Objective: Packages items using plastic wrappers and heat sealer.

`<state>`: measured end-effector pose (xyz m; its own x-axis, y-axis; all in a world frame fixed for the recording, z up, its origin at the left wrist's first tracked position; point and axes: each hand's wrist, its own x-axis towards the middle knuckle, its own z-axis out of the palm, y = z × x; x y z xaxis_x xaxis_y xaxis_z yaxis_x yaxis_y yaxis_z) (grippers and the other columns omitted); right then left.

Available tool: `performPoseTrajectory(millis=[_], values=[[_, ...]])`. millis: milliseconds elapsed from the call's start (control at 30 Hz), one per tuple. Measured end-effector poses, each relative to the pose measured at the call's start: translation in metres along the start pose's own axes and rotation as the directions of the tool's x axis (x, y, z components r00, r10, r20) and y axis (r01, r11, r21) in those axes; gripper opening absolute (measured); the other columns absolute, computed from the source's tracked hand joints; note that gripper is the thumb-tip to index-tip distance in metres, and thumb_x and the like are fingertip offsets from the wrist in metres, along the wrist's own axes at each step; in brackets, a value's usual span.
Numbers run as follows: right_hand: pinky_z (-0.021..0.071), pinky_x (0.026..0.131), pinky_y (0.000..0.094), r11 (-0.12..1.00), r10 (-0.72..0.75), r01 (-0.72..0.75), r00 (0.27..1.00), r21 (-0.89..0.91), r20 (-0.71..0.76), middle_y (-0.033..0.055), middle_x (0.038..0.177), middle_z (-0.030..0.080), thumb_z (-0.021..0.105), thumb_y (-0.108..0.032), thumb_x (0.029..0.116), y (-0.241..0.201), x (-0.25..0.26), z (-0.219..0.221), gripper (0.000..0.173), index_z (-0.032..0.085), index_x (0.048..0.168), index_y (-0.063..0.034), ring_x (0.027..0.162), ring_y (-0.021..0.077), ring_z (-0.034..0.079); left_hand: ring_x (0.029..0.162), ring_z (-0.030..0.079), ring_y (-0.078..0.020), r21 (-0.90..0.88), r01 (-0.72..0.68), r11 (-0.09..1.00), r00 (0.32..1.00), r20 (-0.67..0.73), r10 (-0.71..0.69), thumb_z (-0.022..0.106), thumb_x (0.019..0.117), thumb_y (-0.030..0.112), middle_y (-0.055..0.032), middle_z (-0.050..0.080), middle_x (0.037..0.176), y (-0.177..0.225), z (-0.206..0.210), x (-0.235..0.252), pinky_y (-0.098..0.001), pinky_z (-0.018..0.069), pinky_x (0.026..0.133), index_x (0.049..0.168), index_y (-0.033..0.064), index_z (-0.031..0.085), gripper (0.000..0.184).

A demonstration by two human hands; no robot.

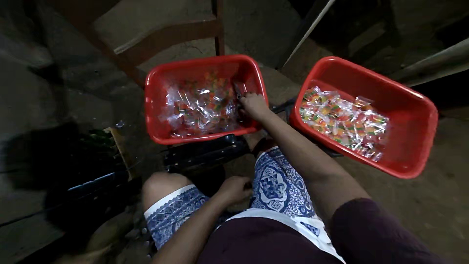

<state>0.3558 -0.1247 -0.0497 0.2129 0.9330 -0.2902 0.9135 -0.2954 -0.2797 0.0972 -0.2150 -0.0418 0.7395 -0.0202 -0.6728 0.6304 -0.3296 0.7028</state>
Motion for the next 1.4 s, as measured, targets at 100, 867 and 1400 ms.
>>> performPoseTrajectory(millis=[100, 867, 1400], values=[[0.0408, 0.100, 0.0692, 0.991, 0.009, 0.000, 0.998, -0.135, 0.063, 0.0323, 0.141, 0.053, 0.063, -0.013, 0.0980, -0.007, 0.028, 0.016, 0.046, 0.056, 0.139, 0.0055, 0.131, 0.0515, 0.050, 0.119, 0.063, -0.0358, -0.020, 0.005, 1.000, 1.000, 0.001, -0.005, 0.063, 0.1023, 0.028, -0.0209, 0.067, 0.125, 0.001, -0.003, 0.000, -0.0560, 0.0459, 0.106, 0.136, 0.0017, 0.061, 0.043], [0.0542, 0.089, 0.0596, 0.918, -0.388, 0.396, 0.899, 0.001, -0.203, 0.0195, 0.107, 0.071, 0.060, 0.001, 0.0951, 0.001, -0.030, -0.092, 0.017, 0.073, 0.106, 0.0008, 0.099, 0.0381, 0.070, 0.114, 0.067, -0.0214, -0.261, -0.332, 0.907, 0.890, -0.405, 0.209, 0.058, 0.1036, 0.017, -0.0177, 0.068, 0.125, 0.006, -0.008, -0.021, -0.0377, 0.0512, 0.103, 0.130, -0.0019, 0.065, 0.033], [0.0588, 0.088, 0.0275, 0.544, -0.359, 0.682, 0.716, 0.489, -0.599, 0.0062, 0.108, 0.069, 0.053, -0.004, 0.1017, -0.093, -0.235, -0.120, 0.018, 0.063, 0.116, 0.0037, 0.095, 0.0085, 0.068, 0.086, 0.071, -0.0130, -0.685, -0.715, -0.137, 0.698, -0.711, -0.087, 0.041, 0.1075, 0.002, -0.0043, 0.072, 0.100, 0.104, 0.007, -0.123, -0.0277, 0.0599, 0.084, 0.113, 0.0081, 0.064, 0.024]])
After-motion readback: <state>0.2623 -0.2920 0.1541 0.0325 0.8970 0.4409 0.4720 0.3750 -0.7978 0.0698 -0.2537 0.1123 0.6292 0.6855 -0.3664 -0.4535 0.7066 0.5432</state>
